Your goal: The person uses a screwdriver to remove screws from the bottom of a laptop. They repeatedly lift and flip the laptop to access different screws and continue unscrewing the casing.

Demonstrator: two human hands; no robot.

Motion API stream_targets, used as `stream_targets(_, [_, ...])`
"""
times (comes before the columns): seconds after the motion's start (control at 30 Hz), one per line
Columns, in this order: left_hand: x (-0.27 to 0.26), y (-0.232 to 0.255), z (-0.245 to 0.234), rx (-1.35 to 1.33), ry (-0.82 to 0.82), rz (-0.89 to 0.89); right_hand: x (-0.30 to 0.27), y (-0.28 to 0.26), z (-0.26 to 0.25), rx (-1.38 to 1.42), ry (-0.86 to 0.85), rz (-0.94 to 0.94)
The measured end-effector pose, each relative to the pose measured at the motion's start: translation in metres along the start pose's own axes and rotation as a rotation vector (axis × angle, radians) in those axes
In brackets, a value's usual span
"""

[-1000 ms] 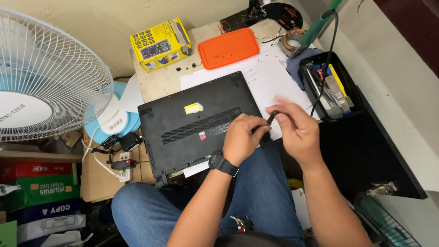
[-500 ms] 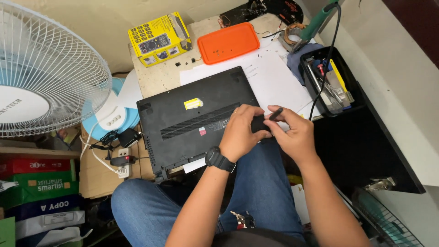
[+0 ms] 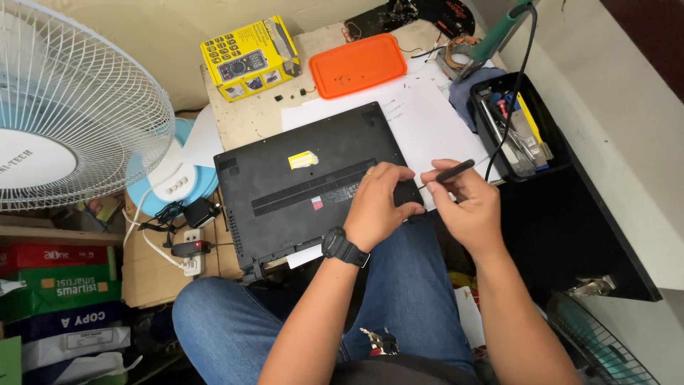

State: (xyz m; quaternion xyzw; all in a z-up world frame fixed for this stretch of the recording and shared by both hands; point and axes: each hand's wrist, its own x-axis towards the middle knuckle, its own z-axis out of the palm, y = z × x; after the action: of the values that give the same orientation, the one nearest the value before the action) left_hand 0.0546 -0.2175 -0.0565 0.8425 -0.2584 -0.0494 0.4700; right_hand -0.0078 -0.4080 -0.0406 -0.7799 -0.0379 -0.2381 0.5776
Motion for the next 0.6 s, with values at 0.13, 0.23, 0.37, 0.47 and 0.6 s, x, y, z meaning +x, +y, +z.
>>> stream_targets(0.13, [-0.001, 0.0, 0.0, -0.003, 0.002, 0.001, 0.002, 0.004, -0.002, 0.016, -0.017, -0.001])
stream_targets(0.23, [-0.001, 0.002, -0.001, -0.015, 0.003, -0.002, 0.001, 0.01, 0.001, 0.012, -0.031, 0.018])
stream_targets(0.37, [-0.002, 0.003, -0.001, -0.003, 0.011, 0.004, 0.002, 0.009, 0.001, -0.018, -0.055, 0.021])
stream_targets(0.47, [-0.002, 0.004, -0.002, 0.0, 0.006, 0.008, 0.004, 0.004, -0.002, -0.051, -0.094, 0.01])
stream_targets(0.6, [-0.002, 0.004, -0.002, -0.008, 0.001, 0.008, 0.005, 0.005, -0.002, -0.088, -0.118, 0.002])
